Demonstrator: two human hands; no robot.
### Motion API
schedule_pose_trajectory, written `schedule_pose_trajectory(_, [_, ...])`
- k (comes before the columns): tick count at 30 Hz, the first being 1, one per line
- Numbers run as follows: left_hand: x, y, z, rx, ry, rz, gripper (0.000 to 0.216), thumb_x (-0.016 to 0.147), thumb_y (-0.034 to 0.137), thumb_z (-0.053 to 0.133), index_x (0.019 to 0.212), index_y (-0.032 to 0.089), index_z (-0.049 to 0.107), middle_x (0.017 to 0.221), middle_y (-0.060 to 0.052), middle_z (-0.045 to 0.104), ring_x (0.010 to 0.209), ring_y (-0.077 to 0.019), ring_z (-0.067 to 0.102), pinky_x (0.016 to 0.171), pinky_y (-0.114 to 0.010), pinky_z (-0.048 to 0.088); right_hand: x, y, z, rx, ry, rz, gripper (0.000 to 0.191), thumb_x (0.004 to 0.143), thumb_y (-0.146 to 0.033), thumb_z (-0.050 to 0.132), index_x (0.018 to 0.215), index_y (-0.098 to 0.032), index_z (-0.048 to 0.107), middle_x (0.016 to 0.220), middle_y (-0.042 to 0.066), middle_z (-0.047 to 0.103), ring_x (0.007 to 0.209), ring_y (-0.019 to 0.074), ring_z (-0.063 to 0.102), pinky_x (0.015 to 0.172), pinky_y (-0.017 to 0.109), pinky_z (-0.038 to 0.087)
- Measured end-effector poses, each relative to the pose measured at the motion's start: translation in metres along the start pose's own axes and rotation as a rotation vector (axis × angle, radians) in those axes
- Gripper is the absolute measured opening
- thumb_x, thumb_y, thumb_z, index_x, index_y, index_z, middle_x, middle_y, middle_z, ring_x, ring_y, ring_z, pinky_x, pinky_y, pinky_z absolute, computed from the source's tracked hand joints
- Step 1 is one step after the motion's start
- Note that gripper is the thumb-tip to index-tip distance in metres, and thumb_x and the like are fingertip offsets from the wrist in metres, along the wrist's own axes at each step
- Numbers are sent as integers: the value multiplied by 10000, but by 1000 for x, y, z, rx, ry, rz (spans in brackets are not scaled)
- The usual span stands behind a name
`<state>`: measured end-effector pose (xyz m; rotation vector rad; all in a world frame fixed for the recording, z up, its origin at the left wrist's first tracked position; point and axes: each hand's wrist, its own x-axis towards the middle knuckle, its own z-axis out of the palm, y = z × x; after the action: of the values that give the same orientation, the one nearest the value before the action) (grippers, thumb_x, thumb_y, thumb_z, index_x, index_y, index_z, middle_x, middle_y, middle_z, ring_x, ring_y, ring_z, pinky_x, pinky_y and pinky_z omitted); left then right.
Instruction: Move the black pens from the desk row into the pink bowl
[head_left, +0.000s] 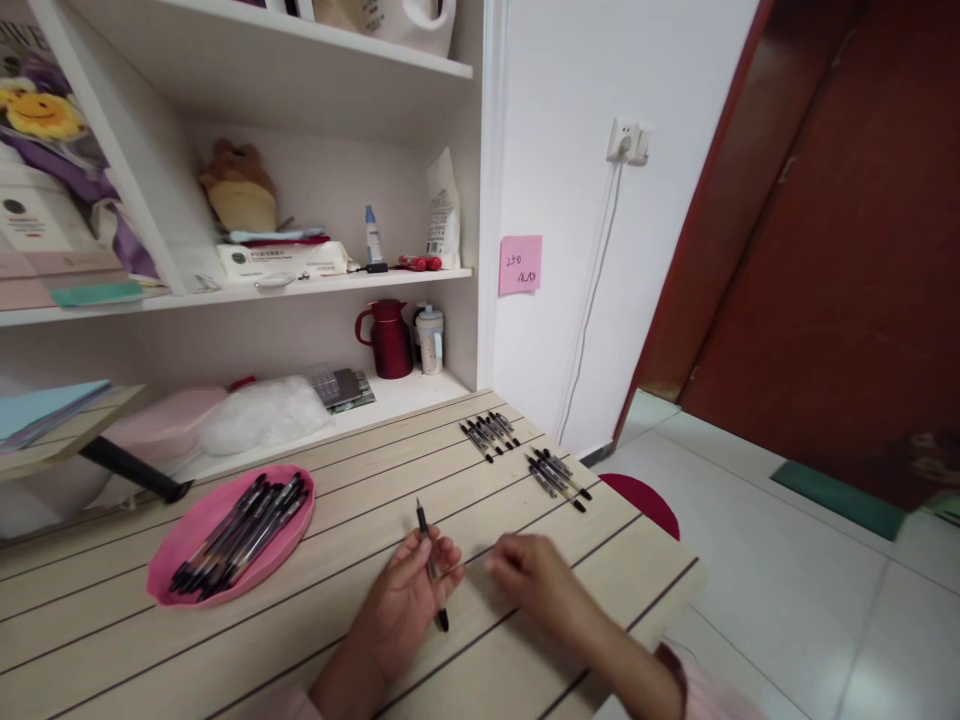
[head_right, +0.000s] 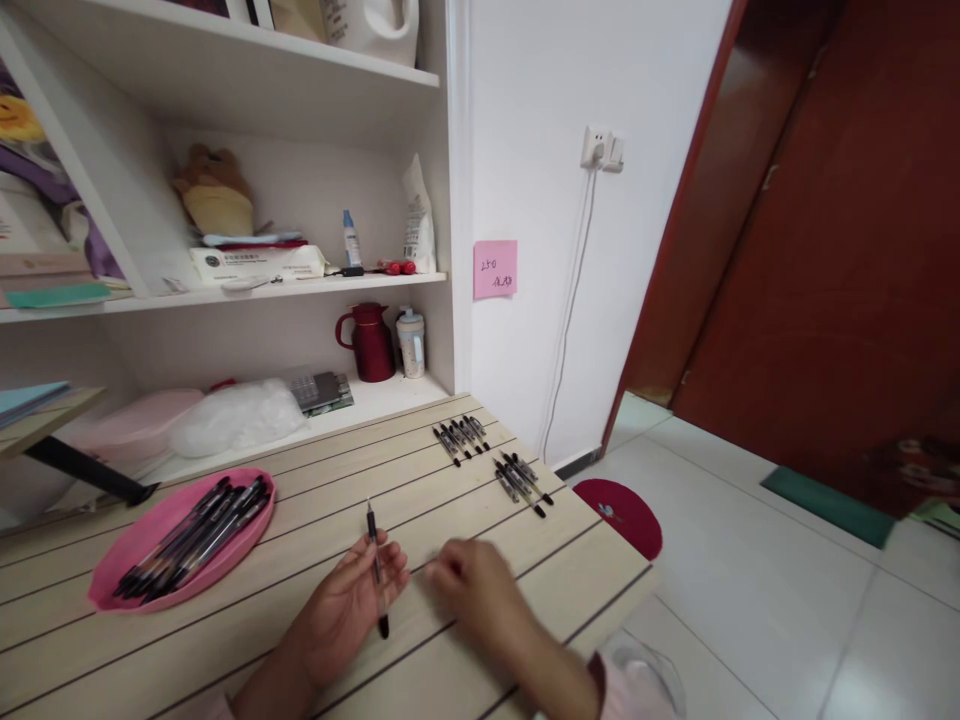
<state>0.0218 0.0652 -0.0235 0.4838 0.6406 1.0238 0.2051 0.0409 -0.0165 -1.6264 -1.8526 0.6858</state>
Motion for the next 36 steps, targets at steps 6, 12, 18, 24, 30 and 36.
schedule_pose_trajectory(6, [1,-4,-4,-146,-51,37,99,761,116,584,836,178,603,1042,-74,638,1081,-207,556,966,-350,382,-13,-39,53,39,60,-104,36,722,-185,532,712,-191,566,735,25,638,638,133,519,574,229,298])
schedule_pose_trajectory(12, [-1,0,-6,-70,-93,-12,302,794,218,552,1095,191,562,1127,-114,606,1118,-249,521,959,-422,365,0,2,9,-367,192,44,172,813,-202,436,705,-179,568,724,54,626,636,141,546,555,241,287])
schedule_pose_trajectory(18, [-2,1,-4,-2,-47,-10,218,761,183,585,977,168,611,922,-84,651,915,-206,603,871,-384,408,7,60,-39,-704,228,174,203,860,-180,402,780,-146,585,831,97,625,699,154,600,552,237,311])
schedule_pose_trajectory(24, [-3,1,-2,54,-41,-8,211,737,174,614,948,159,615,868,-75,646,853,-189,603,837,-366,415,14,78,-46,-756,191,218,218,863,-168,398,803,-131,604,842,115,623,707,160,610,558,237,345])
schedule_pose_trajectory(30, [-3,1,-1,94,-45,-11,209,725,183,629,931,151,609,838,-73,640,809,-180,602,788,-340,426,15,82,-45,-776,206,222,219,866,-197,403,806,-128,602,832,113,613,693,150,605,559,227,355])
schedule_pose_trajectory(36, [-2,1,-4,110,-57,-12,202,728,185,626,927,154,606,830,-70,639,803,-180,603,784,-344,426,10,77,-46,-785,261,215,242,882,-237,375,812,-134,583,843,109,599,647,155,599,506,246,312])
